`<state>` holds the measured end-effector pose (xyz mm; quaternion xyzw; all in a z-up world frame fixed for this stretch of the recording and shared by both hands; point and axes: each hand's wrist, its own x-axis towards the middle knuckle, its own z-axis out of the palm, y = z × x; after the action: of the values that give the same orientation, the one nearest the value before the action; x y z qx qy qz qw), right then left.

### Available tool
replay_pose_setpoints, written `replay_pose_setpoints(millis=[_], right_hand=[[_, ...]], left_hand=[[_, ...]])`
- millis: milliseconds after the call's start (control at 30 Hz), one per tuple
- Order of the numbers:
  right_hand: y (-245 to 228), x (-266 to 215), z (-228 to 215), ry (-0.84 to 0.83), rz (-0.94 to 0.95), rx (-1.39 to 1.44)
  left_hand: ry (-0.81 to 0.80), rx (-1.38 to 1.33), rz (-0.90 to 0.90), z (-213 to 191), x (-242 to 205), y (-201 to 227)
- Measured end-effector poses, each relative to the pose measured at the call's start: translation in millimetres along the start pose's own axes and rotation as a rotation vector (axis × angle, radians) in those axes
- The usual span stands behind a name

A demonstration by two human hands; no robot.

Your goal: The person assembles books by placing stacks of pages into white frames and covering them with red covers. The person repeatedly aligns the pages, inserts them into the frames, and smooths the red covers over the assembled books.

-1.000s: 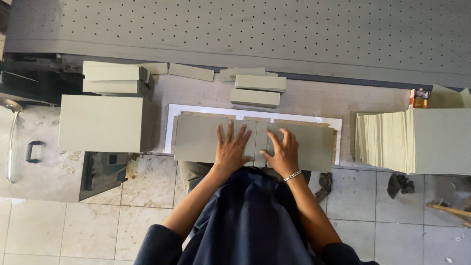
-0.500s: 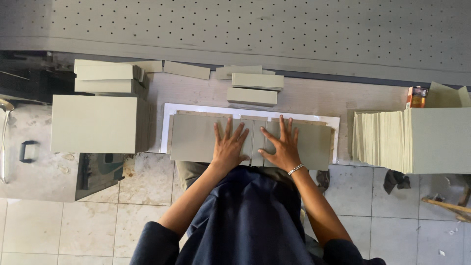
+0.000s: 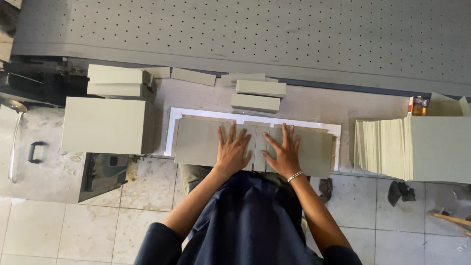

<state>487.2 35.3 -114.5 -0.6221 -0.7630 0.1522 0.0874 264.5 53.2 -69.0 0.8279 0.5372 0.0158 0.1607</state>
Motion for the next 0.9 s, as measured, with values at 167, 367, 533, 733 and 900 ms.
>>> replay_pose_setpoints(millis=[167, 367, 533, 733, 900], right_hand=[[-3, 0, 7, 0.075, 0.000, 0.009], [-8, 1, 13, 0.151, 0.027, 0.003], [-9, 6, 21, 0.228, 0.046, 0.002], [-16, 15, 18, 0.329, 0.066, 0.012], [-8, 21, 23, 0.522, 0.039, -0.001]], left_hand=[[0.157, 0.022, -0.002, 26, 8, -7], [0.238, 0.030, -0.002, 35, 12, -7], [0.294, 0.089, -0.014, 42, 19, -6], [0.352, 0.101, -0.087, 51, 34, -6], [0.390, 0.044, -0.089, 51, 33, -7]])
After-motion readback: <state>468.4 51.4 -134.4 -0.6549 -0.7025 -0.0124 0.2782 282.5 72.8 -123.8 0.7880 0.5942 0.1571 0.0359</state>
